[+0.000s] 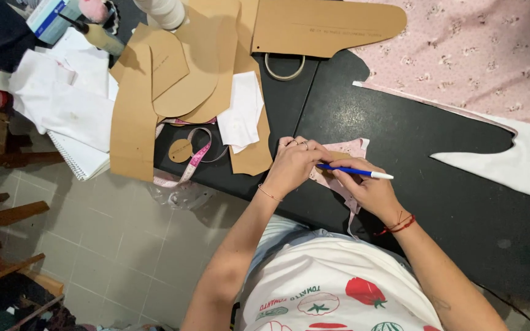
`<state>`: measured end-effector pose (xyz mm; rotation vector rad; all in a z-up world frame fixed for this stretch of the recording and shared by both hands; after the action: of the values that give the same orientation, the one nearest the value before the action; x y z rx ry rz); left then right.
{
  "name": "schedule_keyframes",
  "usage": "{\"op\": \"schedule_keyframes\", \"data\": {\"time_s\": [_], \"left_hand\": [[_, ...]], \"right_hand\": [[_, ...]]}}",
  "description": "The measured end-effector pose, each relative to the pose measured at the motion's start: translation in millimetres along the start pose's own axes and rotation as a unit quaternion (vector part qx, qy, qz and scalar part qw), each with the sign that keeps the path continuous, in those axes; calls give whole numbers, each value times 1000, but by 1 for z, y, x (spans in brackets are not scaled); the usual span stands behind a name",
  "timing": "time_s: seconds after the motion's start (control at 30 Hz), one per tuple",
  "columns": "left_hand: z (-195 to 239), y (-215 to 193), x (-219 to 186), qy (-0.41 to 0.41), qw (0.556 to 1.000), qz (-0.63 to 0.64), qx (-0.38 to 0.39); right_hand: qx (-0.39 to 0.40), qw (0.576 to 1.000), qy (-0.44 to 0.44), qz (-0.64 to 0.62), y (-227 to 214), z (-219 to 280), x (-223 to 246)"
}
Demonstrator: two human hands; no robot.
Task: Marking fabric using cardboard patterns and a pen, then cutting the pieces out with a rotary cutter and scissors.
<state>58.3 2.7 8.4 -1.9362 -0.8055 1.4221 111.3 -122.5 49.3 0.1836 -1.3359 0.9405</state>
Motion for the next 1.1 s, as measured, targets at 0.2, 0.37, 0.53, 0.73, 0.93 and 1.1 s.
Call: {"op": "schedule_keyframes", "data": {"time_s": [0.2,0.37,0.53,0.73,0.93,1.1], "left_hand": [[-3,-2,-5,8,1000,-15,2],[-4,-1,-14,-13,998,-38,37],[-14,1,-25,-16,995,-82,50],[-28,15,-24,-46,988,-97,114],[-47,17,-30,-88,974,-90,191],[-47,22,-30,-94,968,-132,193]], "right_hand": [[34,999,-9,-22,-9,7,-8],[5,1000,10,-6,-34,14,-20],[-48,998,40,10,-53,10,-30],[-141,971,164,106,-82,21,-48],[-72,896,387,207,-113,66,-57],[-96,880,423,191,-117,90,-77]]}}
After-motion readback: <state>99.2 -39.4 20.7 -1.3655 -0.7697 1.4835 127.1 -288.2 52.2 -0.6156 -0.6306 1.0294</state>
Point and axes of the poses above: each hand's wrist, its own z-axis away from the middle knuckle, its own y-axis out of the palm, x = y × z, the point moved 6 cm from there along -z, towards the middle knuckle, and after that the axes turned 14 degrees about y, right-handed, at the moved point
